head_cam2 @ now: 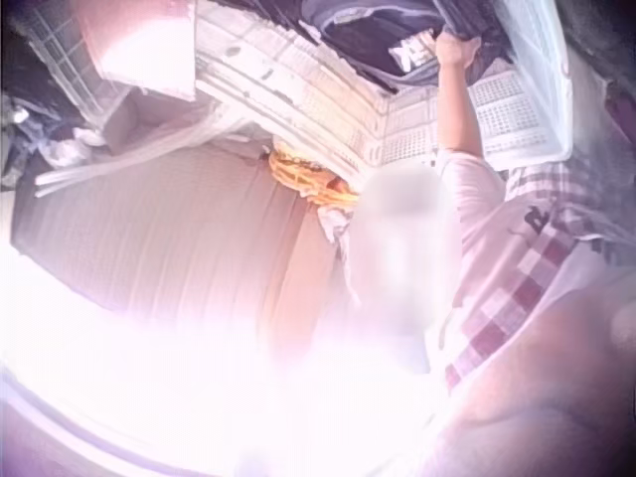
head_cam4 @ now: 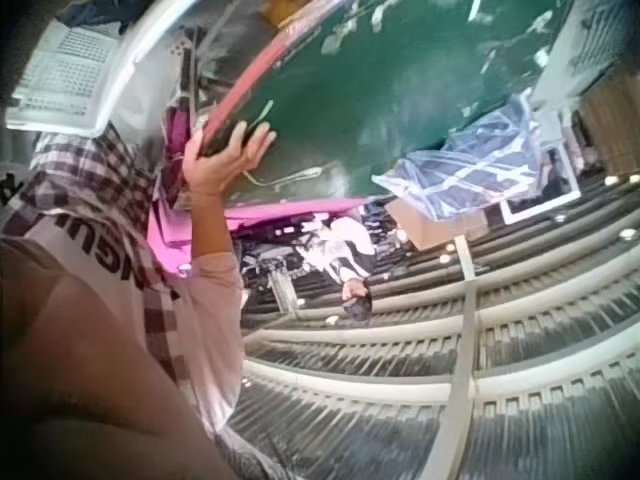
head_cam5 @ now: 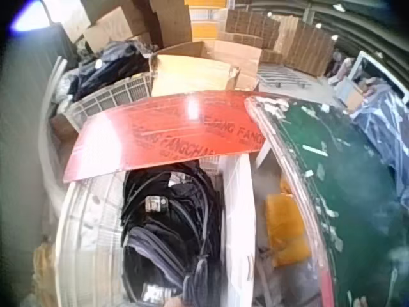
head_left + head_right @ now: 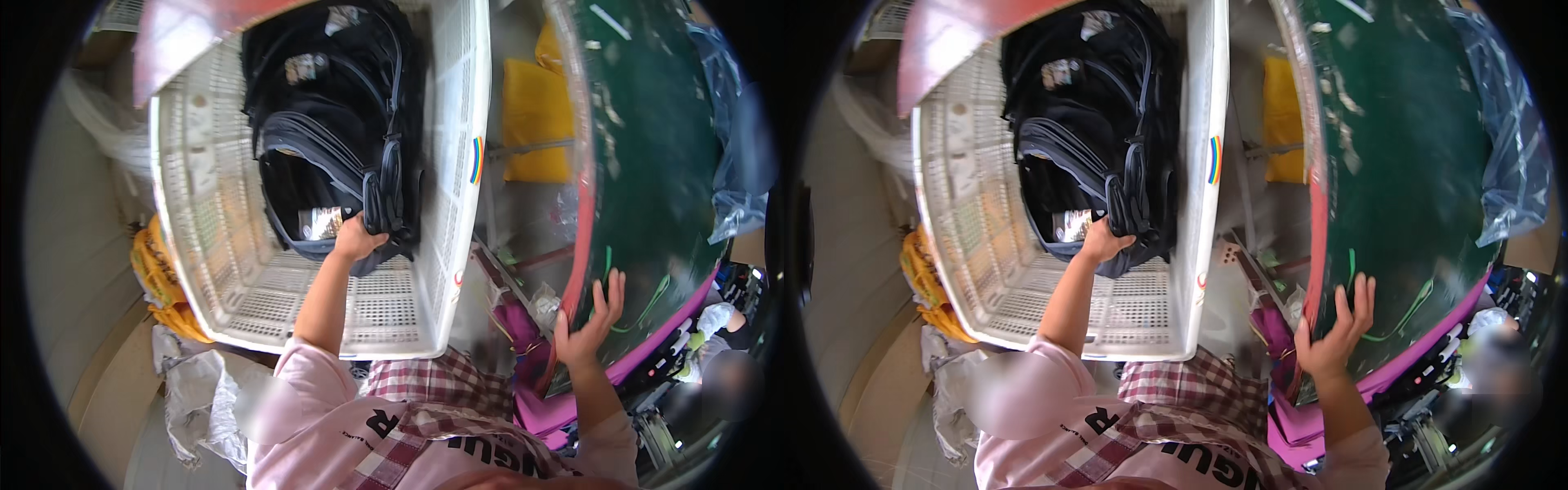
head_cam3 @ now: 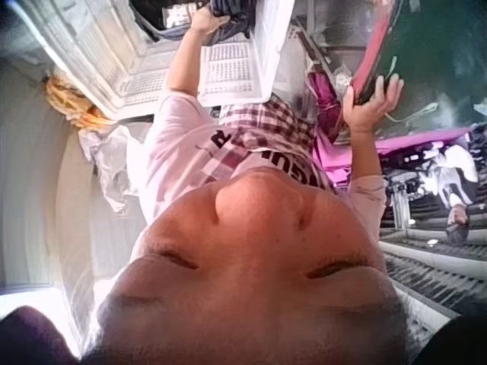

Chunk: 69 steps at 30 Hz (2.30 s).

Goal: The person unpacks a folded stroller from a plastic bag and assembles it on a pink-covered table. They attach a black fabric seat cover, secure straps, and place a black carrying bag onto the stroller frame. The person repeats this process for a second stroller, handling plastic bags, fabric covers, and stroller frames.

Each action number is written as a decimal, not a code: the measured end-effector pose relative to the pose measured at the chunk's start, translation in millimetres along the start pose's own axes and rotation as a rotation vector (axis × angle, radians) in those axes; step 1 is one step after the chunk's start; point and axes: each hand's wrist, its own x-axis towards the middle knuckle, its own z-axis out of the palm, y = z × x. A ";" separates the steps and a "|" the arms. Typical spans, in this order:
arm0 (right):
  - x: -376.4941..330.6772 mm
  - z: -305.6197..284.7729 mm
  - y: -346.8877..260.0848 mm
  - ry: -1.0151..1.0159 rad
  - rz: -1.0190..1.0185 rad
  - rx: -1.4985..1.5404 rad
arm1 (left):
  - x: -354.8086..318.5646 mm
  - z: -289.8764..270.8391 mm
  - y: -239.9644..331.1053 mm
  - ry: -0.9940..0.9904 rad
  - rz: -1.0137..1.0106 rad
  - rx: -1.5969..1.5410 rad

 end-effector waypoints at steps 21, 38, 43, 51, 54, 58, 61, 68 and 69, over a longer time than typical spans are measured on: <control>-222.0 -71.6 -72.4 0.157 -0.078 1.271 | -458.0 49.5 167.3 0.078 0.538 -0.389; -346.9 -67.4 -25.2 -0.242 0.523 0.914 | -461.4 174.9 209.4 -0.280 0.485 0.395; -313.4 -51.8 -67.7 0.067 0.443 0.810 | -445.0 144.3 174.5 -0.144 0.402 0.279; -244.2 -49.6 -70.4 -0.159 0.329 0.750 | -451.7 138.4 158.4 0.120 0.425 0.124; -233.1 -27.9 -57.0 -0.165 0.447 0.711 | -425.2 160.3 145.3 0.187 0.434 0.042; -235.7 -10.5 -41.0 -0.016 0.514 0.721 | -436.0 153.8 173.8 0.174 0.426 0.069; -240.3 -1.3 -25.5 -0.047 0.477 1.047 | -428.2 157.5 159.7 0.268 0.533 0.030; -282.9 10.7 -38.1 -0.252 0.432 1.414 | -430.1 104.7 177.1 0.002 0.469 -0.908; -285.5 -1.3 -39.8 -0.304 0.389 1.445 | -430.7 92.4 176.4 -0.005 0.484 -0.852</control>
